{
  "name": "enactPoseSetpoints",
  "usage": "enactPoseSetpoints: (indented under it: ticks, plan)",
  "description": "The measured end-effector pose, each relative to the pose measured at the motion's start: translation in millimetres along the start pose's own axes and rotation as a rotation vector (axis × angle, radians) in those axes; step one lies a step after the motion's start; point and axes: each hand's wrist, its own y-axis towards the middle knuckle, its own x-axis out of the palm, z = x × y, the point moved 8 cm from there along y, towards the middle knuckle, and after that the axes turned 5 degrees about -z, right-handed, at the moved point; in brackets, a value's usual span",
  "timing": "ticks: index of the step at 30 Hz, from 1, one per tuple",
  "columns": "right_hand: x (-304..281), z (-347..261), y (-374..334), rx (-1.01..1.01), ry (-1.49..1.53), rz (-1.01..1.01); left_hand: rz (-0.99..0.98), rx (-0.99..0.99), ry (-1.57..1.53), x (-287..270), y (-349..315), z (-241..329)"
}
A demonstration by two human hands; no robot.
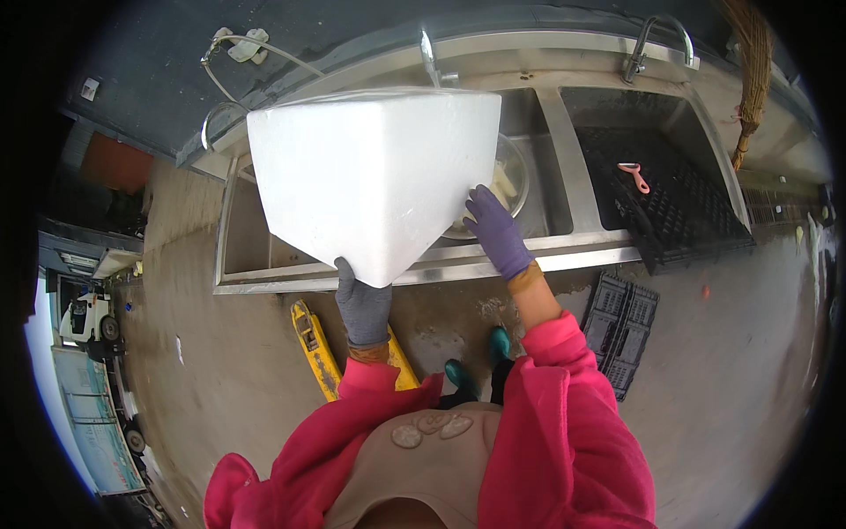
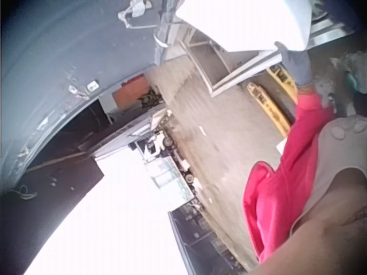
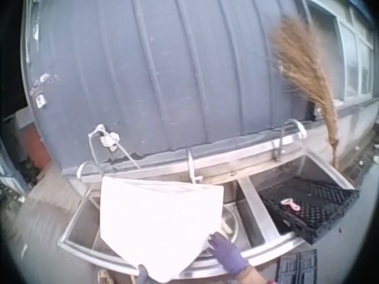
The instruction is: The person transfers white cylindrical vegetables from a white plastic container into a metal bowl in a sink, then rinses them under running water. The person repeatedly moves the vegetables between containers and rinses them, then empties the water from the container.
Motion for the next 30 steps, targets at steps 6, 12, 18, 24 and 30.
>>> enactPoseSetpoints:
  ticks: [6, 12, 18, 24, 30]
  plan:
    - [46, 5, 2, 0.012, -0.446, -0.093, -0.024, -0.023, 0.086, 21, -5, -23]
    - [67, -11, -4, -0.037, -0.753, -0.118, -0.08, -0.022, 0.262, 18, -27, -18]
    - [81, 3, -2, -0.09, -0.598, -0.233, -0.111, -0.067, 0.344, 12, -46, -2]
    - [87, 30, 24, 0.071, -0.407, -0.348, -0.065, 0.013, 0.316, 10, -31, 11]
    - [98, 19, 27, -0.055, -0.517, -0.422, -0.042, 0.034, 0.457, 10, -30, 11]
